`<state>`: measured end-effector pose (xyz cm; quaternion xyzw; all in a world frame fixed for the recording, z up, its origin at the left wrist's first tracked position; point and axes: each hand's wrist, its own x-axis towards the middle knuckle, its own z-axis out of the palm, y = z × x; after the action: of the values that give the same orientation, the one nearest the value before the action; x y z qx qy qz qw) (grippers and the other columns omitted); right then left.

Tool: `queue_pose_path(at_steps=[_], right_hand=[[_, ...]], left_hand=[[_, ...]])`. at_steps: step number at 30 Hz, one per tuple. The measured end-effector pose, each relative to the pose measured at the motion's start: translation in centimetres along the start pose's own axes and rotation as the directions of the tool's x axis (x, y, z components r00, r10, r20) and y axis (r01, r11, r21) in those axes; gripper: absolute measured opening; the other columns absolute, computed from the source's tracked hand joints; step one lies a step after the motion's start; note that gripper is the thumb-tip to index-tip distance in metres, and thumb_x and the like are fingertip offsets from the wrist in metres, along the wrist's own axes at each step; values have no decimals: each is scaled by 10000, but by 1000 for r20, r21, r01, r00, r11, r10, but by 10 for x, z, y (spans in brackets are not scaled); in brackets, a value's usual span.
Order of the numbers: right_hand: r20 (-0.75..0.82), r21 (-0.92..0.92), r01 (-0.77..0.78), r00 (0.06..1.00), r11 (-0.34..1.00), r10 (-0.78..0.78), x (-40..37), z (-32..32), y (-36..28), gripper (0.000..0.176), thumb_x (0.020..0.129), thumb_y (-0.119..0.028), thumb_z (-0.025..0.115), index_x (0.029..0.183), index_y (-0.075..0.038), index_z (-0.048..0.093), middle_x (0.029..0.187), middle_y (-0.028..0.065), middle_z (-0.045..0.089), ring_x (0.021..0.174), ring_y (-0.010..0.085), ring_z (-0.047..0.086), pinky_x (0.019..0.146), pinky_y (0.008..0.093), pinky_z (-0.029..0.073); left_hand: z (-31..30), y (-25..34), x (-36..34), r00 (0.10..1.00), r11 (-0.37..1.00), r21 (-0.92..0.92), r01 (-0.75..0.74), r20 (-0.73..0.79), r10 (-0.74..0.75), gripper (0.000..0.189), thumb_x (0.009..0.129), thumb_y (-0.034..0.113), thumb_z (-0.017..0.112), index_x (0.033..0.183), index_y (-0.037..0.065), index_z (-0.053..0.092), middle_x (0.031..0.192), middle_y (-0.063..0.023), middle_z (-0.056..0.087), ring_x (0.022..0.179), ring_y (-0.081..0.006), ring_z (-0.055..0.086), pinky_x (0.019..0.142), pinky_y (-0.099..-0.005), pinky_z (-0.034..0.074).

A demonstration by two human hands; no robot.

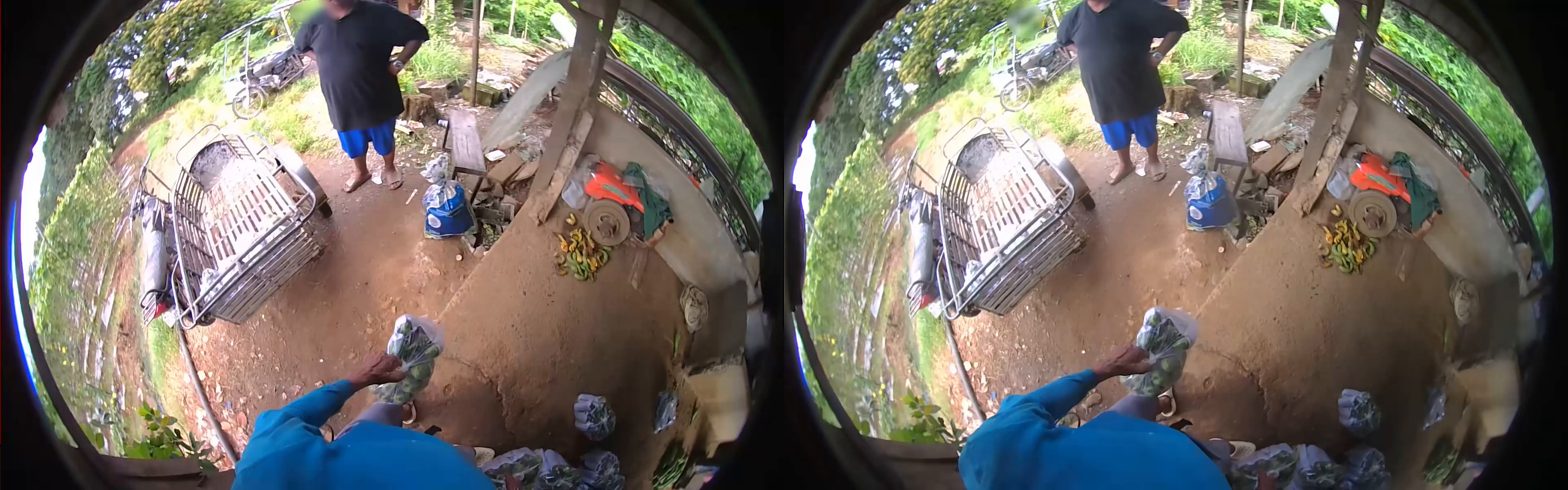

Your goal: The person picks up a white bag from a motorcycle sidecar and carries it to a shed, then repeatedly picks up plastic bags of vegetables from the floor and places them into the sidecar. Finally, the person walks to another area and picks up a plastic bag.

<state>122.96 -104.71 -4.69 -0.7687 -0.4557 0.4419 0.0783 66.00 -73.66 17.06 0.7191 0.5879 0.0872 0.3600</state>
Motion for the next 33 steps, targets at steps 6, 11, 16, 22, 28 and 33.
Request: queue_pose_path(at_steps=[6, 11, 16, 22, 28, 33], right_hand=[[84, -8, 300, 951, 954, -298, 67, -40, -117, 353, 842, -358, 542, 935, -21, 591, 761, 81, 567, 634, 208, 572, 463, 359, 423], [166, 35, 517, 841, 856, -515, 82, -63, -383, 326, 802, -133, 508, 1122, -108, 567, 987, 58, 522, 763, 110, 477, 490, 243, 385], [162, 514, 283, 895, 810, -415, 62, -35, -671, 279, 879, -369, 497, 994, -132, 589, 757, -26, 510, 545, 21, 391, 437, 161, 295], [274, 797, 95, 823, 596, -498, 88, 27, -896, 396, 800, -521, 552, 871, -132, 530, 639, -55, 483, 395, 31, 319, 320, 199, 204], [388, 825, 133, 572, 549, -723, 104, 111, -1102, 388, 785, -492, 578, 903, -129, 507, 645, -30, 499, 357, 49, 276, 297, 211, 188], [450, 808, 221, 366, 546, -815, 76, 196, -1231, 503, 786, -510, 568, 970, -44, 520, 652, 12, 514, 338, 42, 276, 290, 198, 187]], left_hand=[[-130, -64, -56, 902, 924, -327, 198, -310, -302, 388, 695, 390, 560, 703, 4, 598, 569, -180, 511, 524, -303, 510, 526, -422, 382], [-222, -101, -119, 686, 640, -741, 202, -360, -633, 351, 726, 349, 555, 656, 9, 613, 517, -66, 522, 479, -146, 459, 472, -310, 358], [-257, -161, -178, 384, 661, -626, -414, -778, -497, 402, 899, 407, 440, 893, 26, 569, 487, 16, 331, 451, -116, 410, 474, -258, 377], [-371, -202, -237, 285, 186, -664, -724, -533, -797, 350, 886, 395, 442, 702, 103, 497, 456, 17, 258, 444, -138, 347, 470, -293, 379], [-464, -249, -275, 139, 227, -481, -847, -611, -780, 296, 810, 308, 497, 602, 124, 396, 437, -10, 302, 474, -194, 398, 495, -304, 352], [-547, -320, -298, 127, 269, -466, -843, -658, -742, 274, 814, 297, 473, 629, 120, 375, 486, -16, 334, 551, -197, 430, 513, -299, 324]])
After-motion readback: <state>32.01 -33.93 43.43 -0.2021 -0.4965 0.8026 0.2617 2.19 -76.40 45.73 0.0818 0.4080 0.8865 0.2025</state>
